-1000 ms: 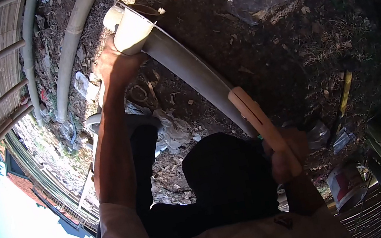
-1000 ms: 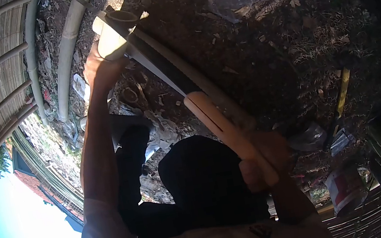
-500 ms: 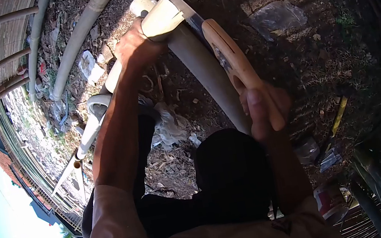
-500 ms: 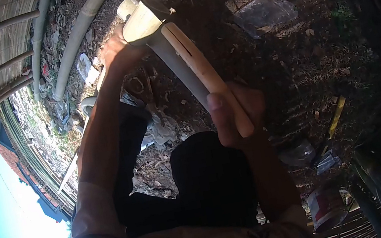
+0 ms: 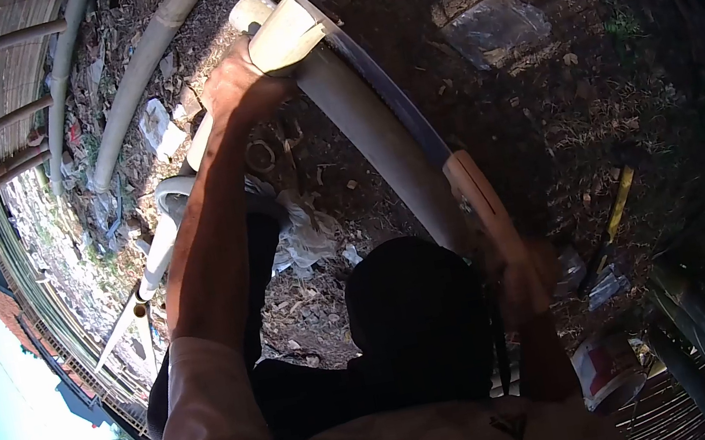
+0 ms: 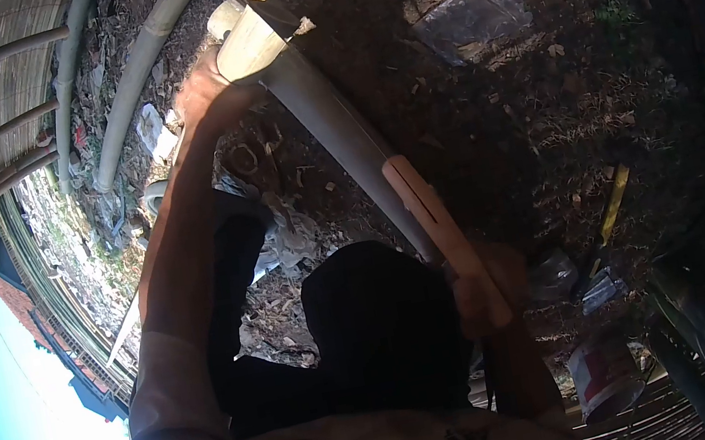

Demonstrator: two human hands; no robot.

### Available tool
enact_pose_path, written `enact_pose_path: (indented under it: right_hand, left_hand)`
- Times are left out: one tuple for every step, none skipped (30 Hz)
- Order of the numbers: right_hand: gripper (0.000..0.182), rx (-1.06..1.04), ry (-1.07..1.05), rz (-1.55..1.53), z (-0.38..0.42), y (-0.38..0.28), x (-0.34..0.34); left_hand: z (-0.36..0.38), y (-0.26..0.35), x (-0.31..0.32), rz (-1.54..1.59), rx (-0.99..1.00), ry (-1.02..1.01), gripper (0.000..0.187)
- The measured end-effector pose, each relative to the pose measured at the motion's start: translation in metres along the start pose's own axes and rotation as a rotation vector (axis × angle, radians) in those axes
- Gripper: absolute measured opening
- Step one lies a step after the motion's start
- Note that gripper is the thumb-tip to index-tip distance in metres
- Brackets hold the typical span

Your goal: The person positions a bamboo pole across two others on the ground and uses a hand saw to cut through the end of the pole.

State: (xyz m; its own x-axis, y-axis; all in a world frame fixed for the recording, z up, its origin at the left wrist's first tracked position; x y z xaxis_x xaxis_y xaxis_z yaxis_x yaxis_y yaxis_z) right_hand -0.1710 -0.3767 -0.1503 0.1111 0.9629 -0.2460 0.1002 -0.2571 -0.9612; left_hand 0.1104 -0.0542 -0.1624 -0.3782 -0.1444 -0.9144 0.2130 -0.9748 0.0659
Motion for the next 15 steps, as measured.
enact_pose_path:
  right_hand:
    - [0.021, 0.086, 0.010, 0.091, 0.053, -0.005, -0.038]
    - [0.021, 0.188, 0.038, 0.158, 0.100, -0.014, -0.073]
    - [0.021, 0.289, 0.092, 0.250, 0.142, -0.028, -0.112]
    - [0.021, 0.387, 0.155, 0.341, 0.179, -0.043, -0.149]
    - [0.021, 0.487, 0.229, 0.437, 0.209, -0.061, -0.188]
    - [0.021, 0.560, 0.298, 0.526, 0.232, -0.075, -0.221]
    - [0.022, 0.613, 0.362, 0.617, 0.254, -0.085, -0.251]
    - [0.022, 0.640, 0.415, 0.685, 0.264, -0.090, -0.275]
    - [0.023, 0.638, 0.443, 0.731, 0.267, -0.090, -0.292]
    - [0.024, 0.619, 0.449, 0.765, 0.258, -0.085, -0.299]
    - [0.025, 0.595, 0.442, 0.779, 0.249, -0.072, -0.299]
    - [0.026, 0.554, 0.428, 0.773, 0.233, -0.056, -0.292]
    - [0.027, 0.510, 0.401, 0.769, 0.213, -0.037, -0.278]
    - [0.028, 0.459, 0.369, 0.763, 0.194, -0.020, -0.262]
    - [0.030, 0.406, 0.337, 0.762, 0.173, -0.003, -0.244]
  left_hand:
    - [0.003, 0.000, 0.004, 0.011, -0.001, -0.011, 0.068]
    - [0.000, 0.000, 0.005, 0.014, 0.001, -0.014, 0.069]
    - [-0.003, -0.002, 0.005, 0.010, 0.001, -0.013, 0.069]
    - [-0.003, -0.005, 0.004, -0.001, -0.004, -0.016, 0.070]
    - [-0.003, -0.007, 0.005, -0.005, -0.005, -0.017, 0.070]
    - [-0.003, -0.006, 0.007, -0.013, 0.011, 0.016, 0.072]
    - [-0.004, -0.006, 0.006, -0.022, 0.030, 0.052, 0.076]
    - [-0.006, -0.007, 0.005, -0.024, 0.039, 0.055, 0.076]
    - [-0.008, -0.009, 0.007, -0.029, 0.049, 0.056, 0.077]
    - [-0.007, -0.008, 0.007, -0.035, 0.059, 0.055, 0.079]
    - [-0.006, -0.009, 0.006, 0.007, 0.070, 0.010, 0.081]
    - [-0.005, -0.008, 0.004, 0.007, 0.079, 0.020, 0.081]
    - [-0.002, -0.008, 0.002, 0.049, 0.131, 0.016, 0.081]
    - [0.002, -0.009, -0.001, 0.095, 0.177, 0.013, 0.081]
    - [0.005, -0.009, -0.003, 0.132, 0.224, 0.003, 0.079]
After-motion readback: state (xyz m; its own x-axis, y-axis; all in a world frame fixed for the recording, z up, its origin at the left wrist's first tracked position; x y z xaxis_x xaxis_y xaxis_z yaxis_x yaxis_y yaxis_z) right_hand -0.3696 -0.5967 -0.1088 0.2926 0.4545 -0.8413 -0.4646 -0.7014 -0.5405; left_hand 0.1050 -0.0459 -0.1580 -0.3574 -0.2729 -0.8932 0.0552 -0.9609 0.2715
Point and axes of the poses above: each hand's wrist, its own z-axis away from the middle knuckle, its own x-axis out of the palm, y = z × x, the point moved 4 cm from there along -z, towards the middle knuckle, and after that the axes turned 1 degree about -z, right-handed, at the moved point
